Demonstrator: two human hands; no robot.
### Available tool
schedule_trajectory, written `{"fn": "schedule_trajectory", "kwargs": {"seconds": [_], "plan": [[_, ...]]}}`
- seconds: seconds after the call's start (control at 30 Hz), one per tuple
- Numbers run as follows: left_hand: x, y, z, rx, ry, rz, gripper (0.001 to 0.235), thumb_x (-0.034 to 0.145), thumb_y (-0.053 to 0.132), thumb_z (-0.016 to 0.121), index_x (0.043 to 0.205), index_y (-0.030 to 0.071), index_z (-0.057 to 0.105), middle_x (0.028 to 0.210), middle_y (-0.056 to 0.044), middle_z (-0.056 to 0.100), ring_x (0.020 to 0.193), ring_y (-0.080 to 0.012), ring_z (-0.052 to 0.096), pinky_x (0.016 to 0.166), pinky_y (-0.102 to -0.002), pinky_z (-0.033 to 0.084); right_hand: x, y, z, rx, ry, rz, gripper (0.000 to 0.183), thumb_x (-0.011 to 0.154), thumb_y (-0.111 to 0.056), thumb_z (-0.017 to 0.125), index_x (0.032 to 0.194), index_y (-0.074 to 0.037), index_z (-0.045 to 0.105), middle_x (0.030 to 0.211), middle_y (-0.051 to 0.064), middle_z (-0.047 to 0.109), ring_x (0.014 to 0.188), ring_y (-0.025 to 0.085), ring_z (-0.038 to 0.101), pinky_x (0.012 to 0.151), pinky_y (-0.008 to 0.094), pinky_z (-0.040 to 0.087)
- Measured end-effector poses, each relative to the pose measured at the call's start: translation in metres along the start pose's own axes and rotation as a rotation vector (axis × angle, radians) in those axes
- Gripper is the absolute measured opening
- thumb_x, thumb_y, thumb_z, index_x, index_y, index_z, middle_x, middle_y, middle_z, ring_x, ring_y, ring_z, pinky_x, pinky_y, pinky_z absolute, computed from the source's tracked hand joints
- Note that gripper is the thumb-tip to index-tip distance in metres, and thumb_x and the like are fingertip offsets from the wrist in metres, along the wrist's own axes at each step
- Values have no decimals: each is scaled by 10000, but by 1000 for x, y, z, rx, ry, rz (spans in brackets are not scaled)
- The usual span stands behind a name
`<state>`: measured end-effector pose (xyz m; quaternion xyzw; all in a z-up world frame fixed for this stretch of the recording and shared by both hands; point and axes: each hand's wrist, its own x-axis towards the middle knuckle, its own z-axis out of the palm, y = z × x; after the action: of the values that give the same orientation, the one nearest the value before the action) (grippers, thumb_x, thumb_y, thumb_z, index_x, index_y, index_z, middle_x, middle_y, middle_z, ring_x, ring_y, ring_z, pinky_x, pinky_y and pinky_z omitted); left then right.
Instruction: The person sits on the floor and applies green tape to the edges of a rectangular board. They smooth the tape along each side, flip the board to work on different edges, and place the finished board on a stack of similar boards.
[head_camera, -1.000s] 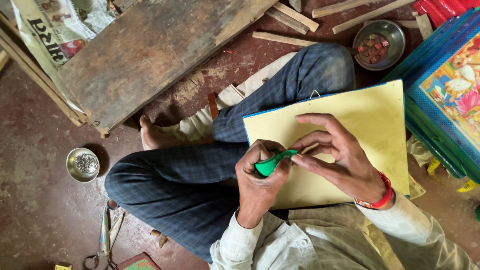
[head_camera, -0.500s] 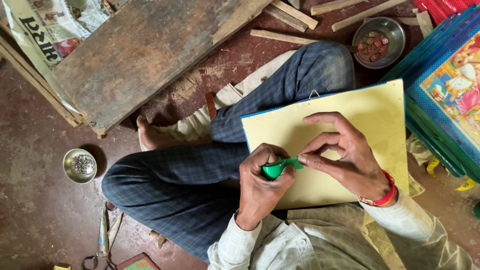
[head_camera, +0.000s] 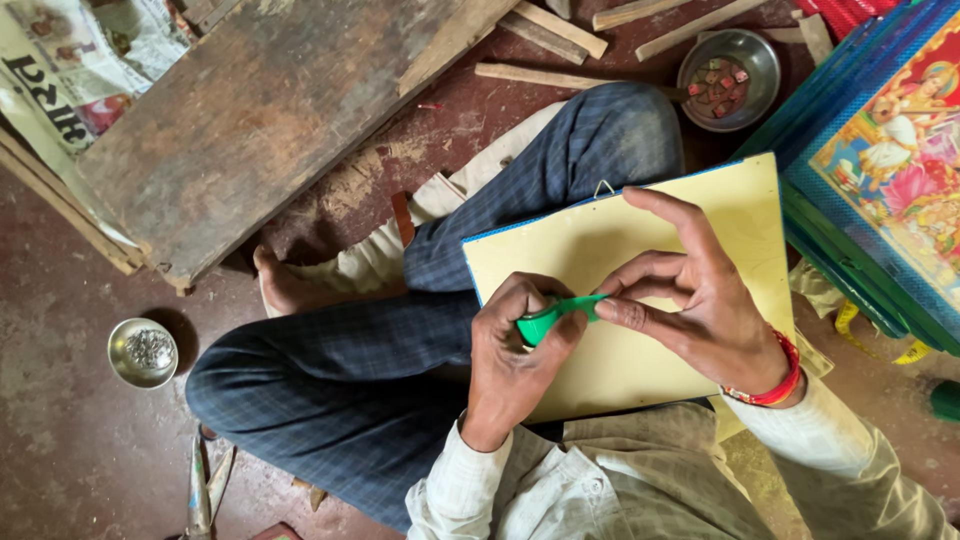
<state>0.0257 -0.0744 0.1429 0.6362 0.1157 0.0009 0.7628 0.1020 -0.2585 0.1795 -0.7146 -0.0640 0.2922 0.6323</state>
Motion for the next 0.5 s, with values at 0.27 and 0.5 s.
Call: {"fn": "schedule_trajectory", "kwargs": {"seconds": [0.27,0.5], "plan": [[15,11,-28,504,-211,207,167,845,120,814,947,15,734,1077,-109,705,897,-179,697,754,-313,562,5,-11,-45,-472,35,-108,913,822,1,822,1520,-93,241,885,127,789,853,195,796,836,349,618],[49,22,-107,332,-7,-151,186,922,164,764,1023,8,757,864,-32,736,759,-85,647,698,-252,528,28,-16,-133,-459,250,-241,882,930,90,748,1583,-89,183,1163,171,679,1004,247,758,855,369,659]]}}
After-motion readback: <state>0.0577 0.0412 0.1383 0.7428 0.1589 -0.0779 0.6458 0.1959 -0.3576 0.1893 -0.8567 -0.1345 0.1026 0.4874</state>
